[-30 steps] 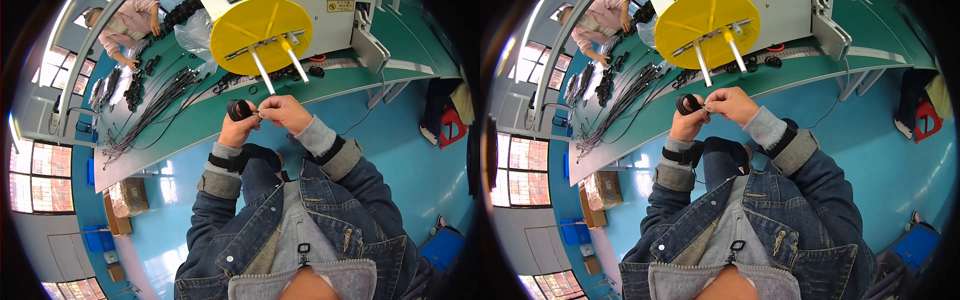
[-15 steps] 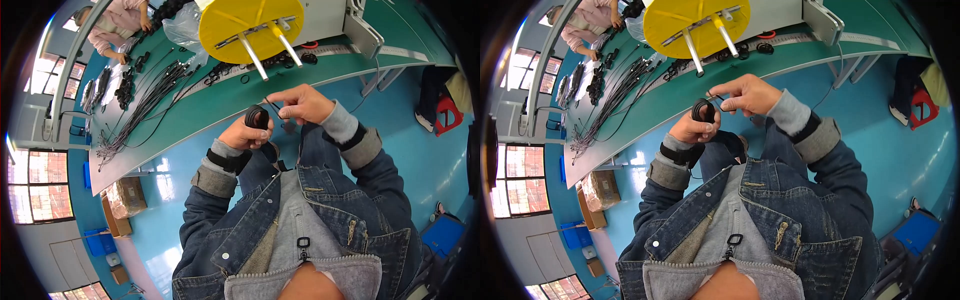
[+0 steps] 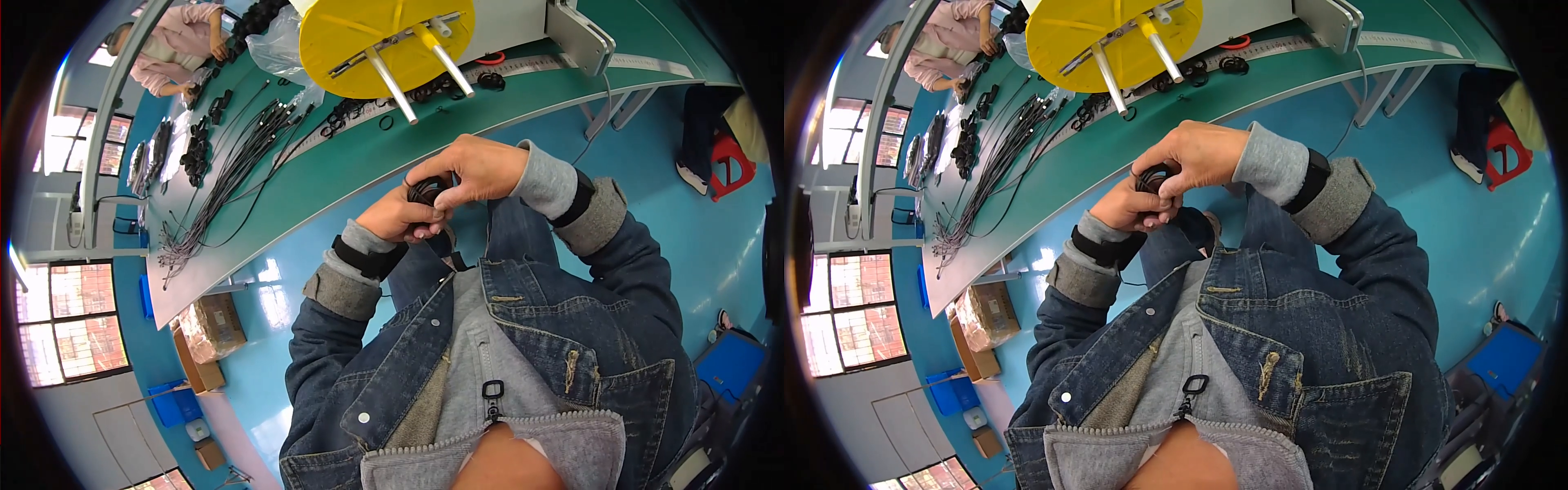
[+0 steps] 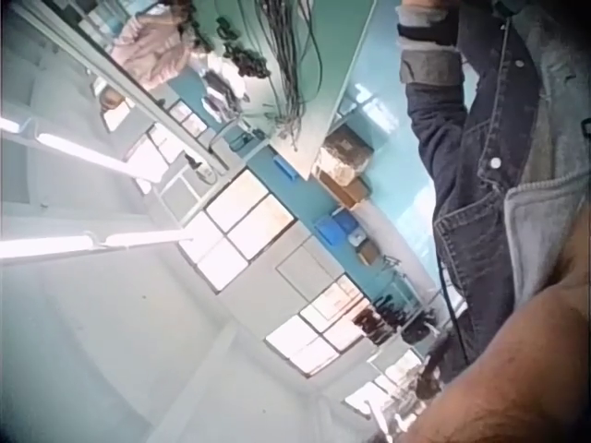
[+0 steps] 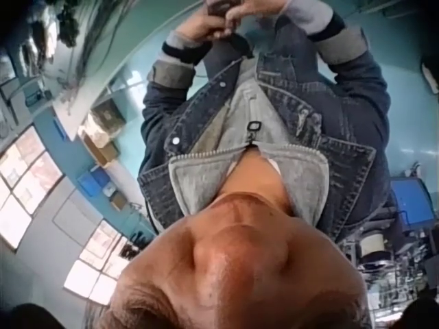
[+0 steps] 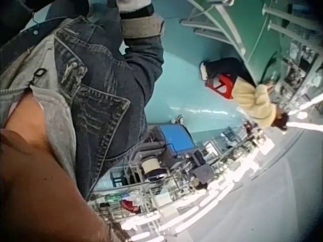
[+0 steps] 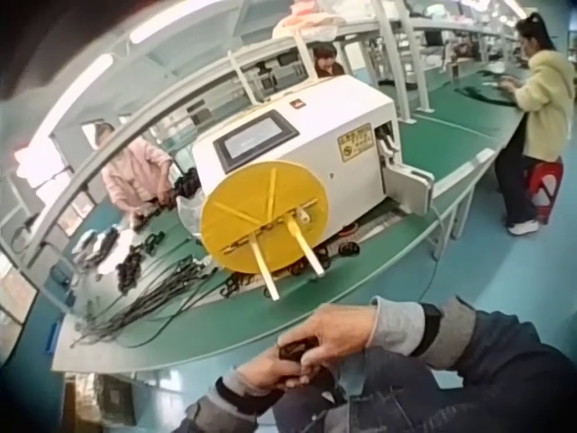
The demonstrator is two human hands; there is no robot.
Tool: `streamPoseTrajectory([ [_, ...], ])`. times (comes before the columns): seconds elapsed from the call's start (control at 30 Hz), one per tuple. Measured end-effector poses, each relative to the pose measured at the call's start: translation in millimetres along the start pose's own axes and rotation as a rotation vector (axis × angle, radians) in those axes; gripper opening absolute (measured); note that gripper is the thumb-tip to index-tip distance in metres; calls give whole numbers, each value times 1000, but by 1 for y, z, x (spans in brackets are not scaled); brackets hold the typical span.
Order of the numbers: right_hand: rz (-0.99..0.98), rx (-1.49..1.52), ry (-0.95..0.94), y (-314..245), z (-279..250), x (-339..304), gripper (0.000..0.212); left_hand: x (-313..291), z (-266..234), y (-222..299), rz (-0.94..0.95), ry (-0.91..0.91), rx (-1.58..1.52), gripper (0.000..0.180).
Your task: The person picks up a cable, winds it around the spindles of a machine, and removes the coiled cable. They then secure the coil with a rubber band and place the finished cable onto a pile on the table.
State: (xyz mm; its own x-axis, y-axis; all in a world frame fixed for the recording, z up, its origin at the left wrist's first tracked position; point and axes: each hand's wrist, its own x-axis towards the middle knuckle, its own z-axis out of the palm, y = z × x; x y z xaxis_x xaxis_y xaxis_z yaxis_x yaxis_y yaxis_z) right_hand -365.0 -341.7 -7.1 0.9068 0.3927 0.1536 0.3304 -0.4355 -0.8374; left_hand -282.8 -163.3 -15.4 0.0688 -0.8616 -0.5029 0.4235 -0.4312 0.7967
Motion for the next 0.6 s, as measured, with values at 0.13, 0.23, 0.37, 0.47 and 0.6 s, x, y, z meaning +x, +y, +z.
streamPoseTrajectory([
  [0.13,6,33,-14,8,5,4,46,5,-6,-9,-18,-19,11,25],
  [0.23,23,52,10,11,14,3,45,5,-14,-18,37,-79,21,23],
  [0.37,132,286,205,16,45,-4,40,4,-19,-24,144,-174,-254,26],
  [0.47,304,695,381,28,64,-9,35,5,-20,-24,110,-189,-734,34],
  [0.6,467,1120,774,51,71,-21,20,-4,-19,-23,302,-98,-729,42],
])
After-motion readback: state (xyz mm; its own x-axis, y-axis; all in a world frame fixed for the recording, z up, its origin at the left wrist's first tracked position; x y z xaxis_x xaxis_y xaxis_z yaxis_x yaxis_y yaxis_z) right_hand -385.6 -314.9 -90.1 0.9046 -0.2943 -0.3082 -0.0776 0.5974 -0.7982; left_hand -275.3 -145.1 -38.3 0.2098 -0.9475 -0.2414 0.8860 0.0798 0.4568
